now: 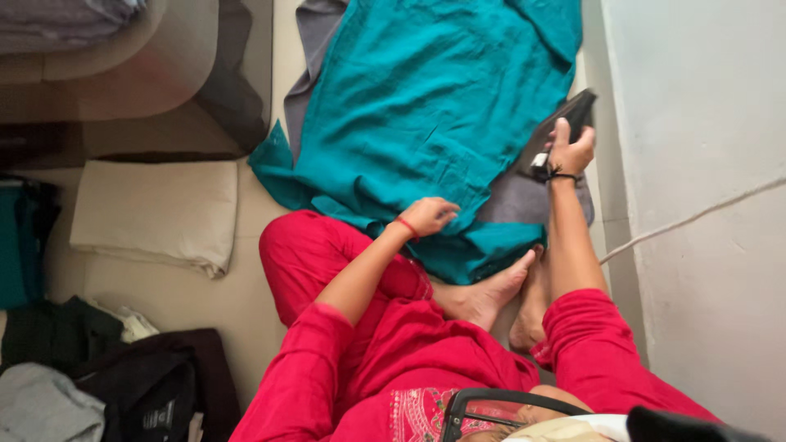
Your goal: The person irons a teal garment laid out on a grey mat on the floor. They use an electric iron to smooth the fabric, frequently adjusting the garment with their left hand while ironing with their right hand. The person sits cross-legged on the floor during the task.
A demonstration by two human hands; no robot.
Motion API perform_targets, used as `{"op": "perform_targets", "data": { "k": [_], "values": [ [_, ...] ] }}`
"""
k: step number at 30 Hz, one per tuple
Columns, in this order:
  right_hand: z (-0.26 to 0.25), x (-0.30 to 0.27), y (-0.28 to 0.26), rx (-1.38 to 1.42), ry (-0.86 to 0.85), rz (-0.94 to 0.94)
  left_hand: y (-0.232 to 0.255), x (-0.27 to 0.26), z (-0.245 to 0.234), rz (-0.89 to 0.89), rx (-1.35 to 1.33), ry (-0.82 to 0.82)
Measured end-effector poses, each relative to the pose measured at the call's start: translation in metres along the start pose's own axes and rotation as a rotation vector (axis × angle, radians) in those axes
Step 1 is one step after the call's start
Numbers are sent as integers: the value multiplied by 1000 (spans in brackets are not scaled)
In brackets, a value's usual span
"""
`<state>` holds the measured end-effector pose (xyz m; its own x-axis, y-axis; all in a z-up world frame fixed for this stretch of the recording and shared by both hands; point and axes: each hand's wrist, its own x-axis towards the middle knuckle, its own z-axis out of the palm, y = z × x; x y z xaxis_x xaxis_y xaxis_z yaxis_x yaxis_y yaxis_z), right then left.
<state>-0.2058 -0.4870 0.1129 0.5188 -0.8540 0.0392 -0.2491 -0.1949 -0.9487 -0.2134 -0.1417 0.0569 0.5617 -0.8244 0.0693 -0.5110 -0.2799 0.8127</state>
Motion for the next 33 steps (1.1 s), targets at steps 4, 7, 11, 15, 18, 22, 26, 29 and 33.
{"op": "perform_targets", "data": {
  "k": [4,7,11,15,18,22,26,29,33],
  "values": [
    [16,-26,-43,186,-202,68,-3,11,-45,-51,-96,576],
    [45,-58,-51,254,-263,185,-17,29,-79,-187,-172,809],
    [95,-125,-31,331,-255,332,-32,25,-109,-238,-195,889],
    [114,-184,-6,114,-171,392,-53,17,-110,-474,-331,742],
    [116,-192,4,123,-104,447,-74,21,-100,-451,-319,692],
    [116,-175,13,269,-85,498,-85,59,-79,-260,-199,615],
    [119,-145,25,340,-13,483,-79,76,-63,-297,-127,427],
    [112,-107,40,437,25,384,-84,66,-64,-177,-19,424],
    [97,-45,52,357,32,446,-89,61,-70,-243,-15,389]
  ]
}}
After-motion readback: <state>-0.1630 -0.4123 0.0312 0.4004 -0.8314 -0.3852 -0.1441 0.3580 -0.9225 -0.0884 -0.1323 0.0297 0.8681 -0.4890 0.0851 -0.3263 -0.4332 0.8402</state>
